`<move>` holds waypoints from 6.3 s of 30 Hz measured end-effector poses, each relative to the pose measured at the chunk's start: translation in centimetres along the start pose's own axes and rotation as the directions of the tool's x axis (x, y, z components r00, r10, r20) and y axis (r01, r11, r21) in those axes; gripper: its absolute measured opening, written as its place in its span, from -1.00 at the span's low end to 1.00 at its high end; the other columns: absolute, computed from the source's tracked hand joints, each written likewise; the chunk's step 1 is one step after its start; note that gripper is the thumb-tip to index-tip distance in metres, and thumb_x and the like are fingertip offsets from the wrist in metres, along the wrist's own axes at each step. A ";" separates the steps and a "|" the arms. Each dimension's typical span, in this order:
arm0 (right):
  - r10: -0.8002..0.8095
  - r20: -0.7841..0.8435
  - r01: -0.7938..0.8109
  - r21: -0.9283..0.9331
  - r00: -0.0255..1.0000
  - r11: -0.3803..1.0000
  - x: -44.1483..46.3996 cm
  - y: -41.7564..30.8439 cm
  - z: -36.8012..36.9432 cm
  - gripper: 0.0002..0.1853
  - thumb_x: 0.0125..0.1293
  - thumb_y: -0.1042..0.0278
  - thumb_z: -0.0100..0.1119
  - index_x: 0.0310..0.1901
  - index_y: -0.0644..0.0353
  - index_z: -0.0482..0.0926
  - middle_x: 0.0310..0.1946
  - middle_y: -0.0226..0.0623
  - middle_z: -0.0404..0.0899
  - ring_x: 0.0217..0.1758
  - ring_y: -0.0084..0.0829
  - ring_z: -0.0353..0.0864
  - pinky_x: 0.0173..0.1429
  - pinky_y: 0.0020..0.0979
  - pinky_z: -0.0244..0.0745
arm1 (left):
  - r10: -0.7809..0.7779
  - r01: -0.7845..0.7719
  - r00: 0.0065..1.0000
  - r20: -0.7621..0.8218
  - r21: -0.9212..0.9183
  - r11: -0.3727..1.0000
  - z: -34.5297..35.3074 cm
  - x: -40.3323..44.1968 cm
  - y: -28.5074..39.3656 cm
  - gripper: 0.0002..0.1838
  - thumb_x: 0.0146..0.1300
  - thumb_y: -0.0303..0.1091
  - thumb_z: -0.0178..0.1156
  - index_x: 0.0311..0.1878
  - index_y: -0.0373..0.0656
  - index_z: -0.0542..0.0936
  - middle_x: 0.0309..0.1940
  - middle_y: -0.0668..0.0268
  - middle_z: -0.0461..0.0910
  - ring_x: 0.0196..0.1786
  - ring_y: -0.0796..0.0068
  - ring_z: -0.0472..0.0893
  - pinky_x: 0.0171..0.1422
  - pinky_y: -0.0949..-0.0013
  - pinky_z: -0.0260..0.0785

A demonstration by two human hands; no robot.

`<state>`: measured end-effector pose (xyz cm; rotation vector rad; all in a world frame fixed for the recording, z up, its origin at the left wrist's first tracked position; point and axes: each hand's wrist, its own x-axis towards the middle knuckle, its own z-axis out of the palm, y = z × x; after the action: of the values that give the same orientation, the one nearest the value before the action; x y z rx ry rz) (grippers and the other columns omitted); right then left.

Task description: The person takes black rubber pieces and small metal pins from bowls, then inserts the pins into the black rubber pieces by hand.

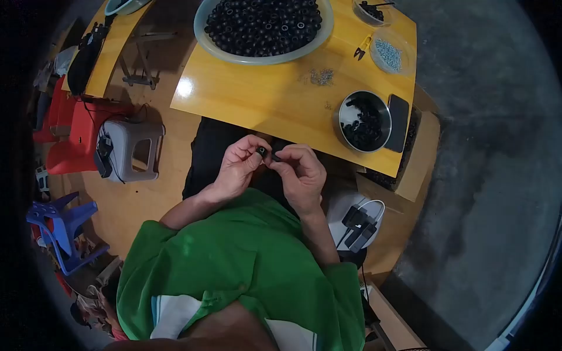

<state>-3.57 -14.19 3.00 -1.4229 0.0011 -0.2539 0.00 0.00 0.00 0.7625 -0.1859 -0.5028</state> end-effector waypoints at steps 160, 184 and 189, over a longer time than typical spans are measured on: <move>0.370 -0.027 -0.351 0.266 0.928 0.898 -6.4 1.3 1.5 -0.67 0.42 0.19 -0.16 -0.15 0.30 0.51 -0.29 -0.46 0.49 -0.42 -0.71 0.33 -0.36 -0.65 0.22 | 0.388 -0.414 0.901 0.195 0.656 0.631 2.1 -2.3 -2.6 -0.74 -0.20 -0.72 0.07 -0.34 -0.29 0.54 -0.25 0.15 0.54 -0.13 0.23 0.56 -0.02 0.31 0.40; 0.381 0.182 -0.421 0.456 0.906 0.784 -5.2 2.1 0.5 -0.56 0.43 0.02 -0.20 0.00 0.29 0.41 -0.18 -0.39 0.42 -0.21 -0.61 0.38 -0.17 -0.59 0.27 | 0.305 -0.380 0.924 0.229 0.621 0.685 1.1 -1.1 -2.3 -0.62 0.25 -0.06 0.12 -0.29 -0.27 0.53 -0.23 0.15 0.55 -0.07 0.24 0.55 0.22 0.09 0.22; 0.299 0.161 -0.333 0.266 0.940 0.905 -6.0 2.1 -0.2 -0.55 0.44 0.02 -0.22 0.02 0.28 0.42 -0.17 -0.38 0.43 -0.18 -0.59 0.40 -0.10 -0.56 0.31 | 0.267 -0.436 0.900 0.346 0.666 0.606 1.3 -1.2 -1.9 -0.64 0.27 -0.16 0.09 -0.10 -0.32 0.52 -0.07 0.04 0.53 -0.04 0.19 0.53 0.18 0.11 0.27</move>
<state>-9.11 -13.05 -0.01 -1.1214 0.0964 0.0980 -2.21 -1.41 -0.39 1.4301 -0.7687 -0.0954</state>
